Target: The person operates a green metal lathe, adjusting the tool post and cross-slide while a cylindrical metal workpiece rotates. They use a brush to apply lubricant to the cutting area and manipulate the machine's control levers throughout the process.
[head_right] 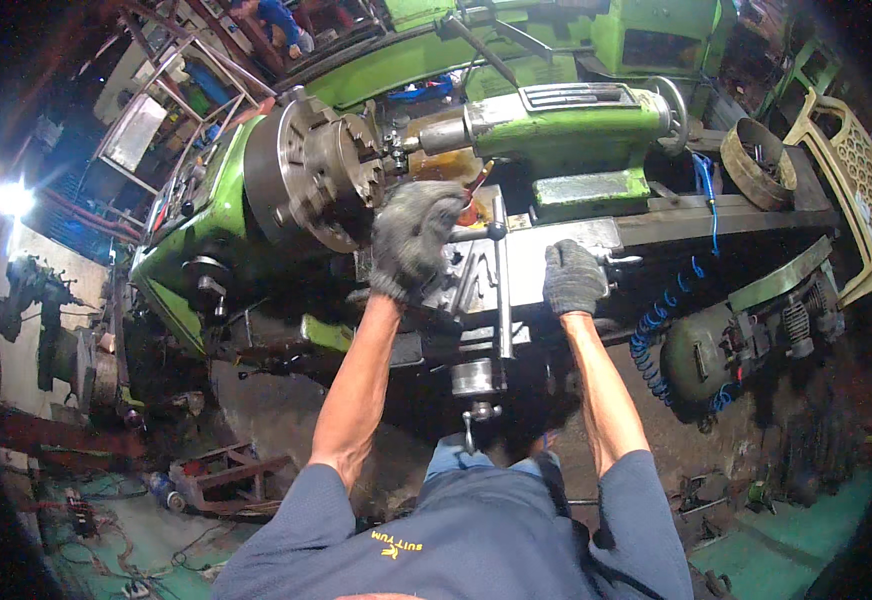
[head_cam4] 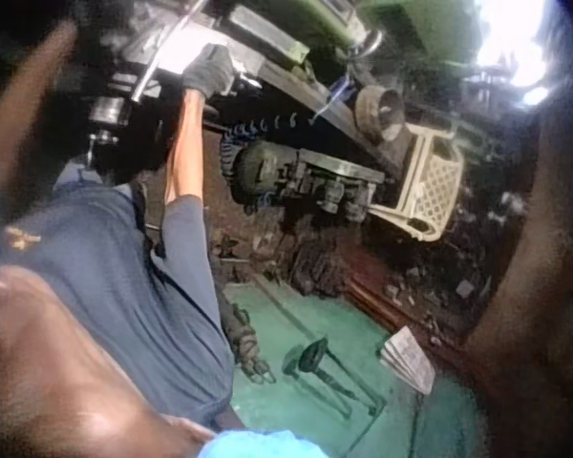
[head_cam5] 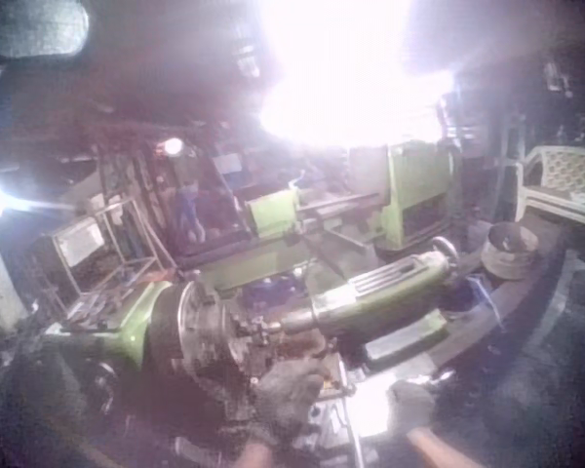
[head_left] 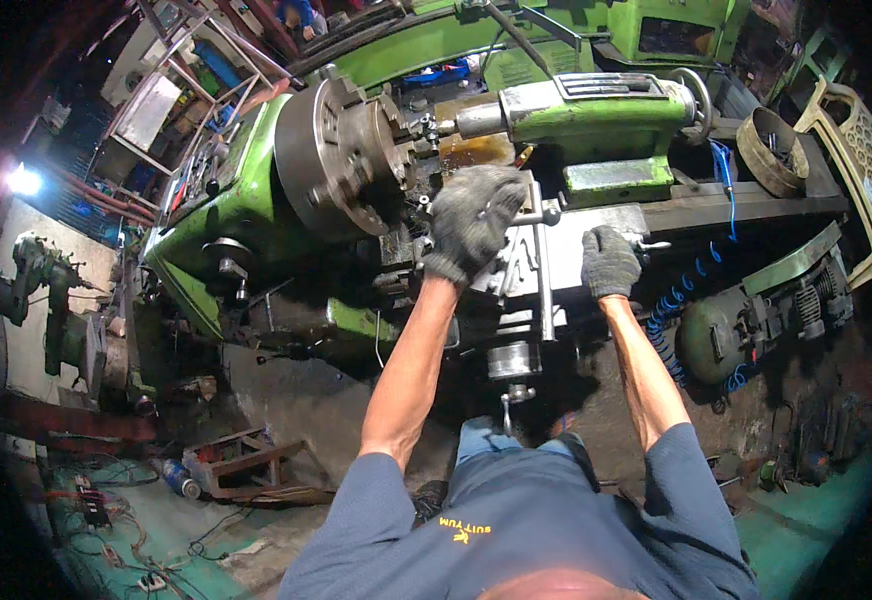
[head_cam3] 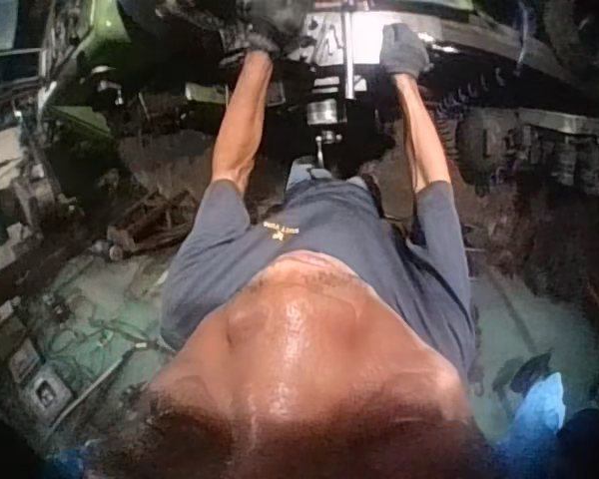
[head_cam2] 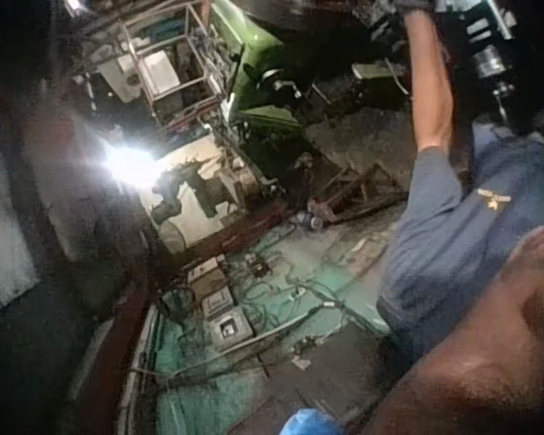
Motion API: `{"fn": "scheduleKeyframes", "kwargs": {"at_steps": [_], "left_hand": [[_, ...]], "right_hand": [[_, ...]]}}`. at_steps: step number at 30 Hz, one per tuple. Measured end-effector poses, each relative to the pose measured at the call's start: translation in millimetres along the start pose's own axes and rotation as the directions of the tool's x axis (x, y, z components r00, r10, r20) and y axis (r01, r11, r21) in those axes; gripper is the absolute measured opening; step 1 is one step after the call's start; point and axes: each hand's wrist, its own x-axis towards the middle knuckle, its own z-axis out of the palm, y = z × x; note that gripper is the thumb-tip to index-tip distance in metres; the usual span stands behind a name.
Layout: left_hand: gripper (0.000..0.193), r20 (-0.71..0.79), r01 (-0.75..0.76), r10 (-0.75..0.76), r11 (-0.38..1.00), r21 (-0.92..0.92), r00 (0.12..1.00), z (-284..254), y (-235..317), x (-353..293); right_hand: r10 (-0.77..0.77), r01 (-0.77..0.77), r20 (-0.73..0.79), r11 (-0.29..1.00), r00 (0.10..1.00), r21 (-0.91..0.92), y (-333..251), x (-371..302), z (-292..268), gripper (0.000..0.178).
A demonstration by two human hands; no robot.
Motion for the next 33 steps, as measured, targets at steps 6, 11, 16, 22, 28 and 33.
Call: {"fn": "scheduleKeyframes", "kwargs": {"at_steps": [6,11,16,22,28,33], "left_hand": [[0.021,0.308,-0.039,-0.099,0.91,0.412,0.946,44.3,5.1,-20.3],[0.017,0.17,-0.015,-0.094,0.839,0.544,0.981,61.4,-19.3,-40.9],[0.016,0.179,-0.035,-0.089,0.804,0.594,0.98,66.6,-27.8,-47.8],[0.02,0.159,-0.032,-0.063,0.845,0.533,0.985,68.3,-9.2,-32.0],[0.02,0.063,-0.007,-0.029,0.861,0.509,0.998,53.0,-19.4,-47.7],[0.019,0.123,0.002,-0.087,0.824,0.567,0.989,57.8,-0.2,-31.2]], "right_hand": [[-0.08,0.085,-0.04,0.99,0.996,0.117,19.7,-0.4,0.6,0.024],[-0.129,0.134,-0.06,0.985,0.99,0.106,24.0,-4.8,5.4,0.022],[-0.125,0.137,-0.083,0.977,0.989,0.162,25.7,-9.6,2.4,0.02],[-0.086,0.104,-0.116,0.982,0.99,0.16,30.9,-7.6,-6.4,0.02],[-0.154,0.161,-0.075,0.983,0.985,0.086,26.0,-11.9,25.6,0.018],[-0.157,0.178,-0.21,0.981,0.965,0.084,33.3,-6.4,16.6,0.019]]}}
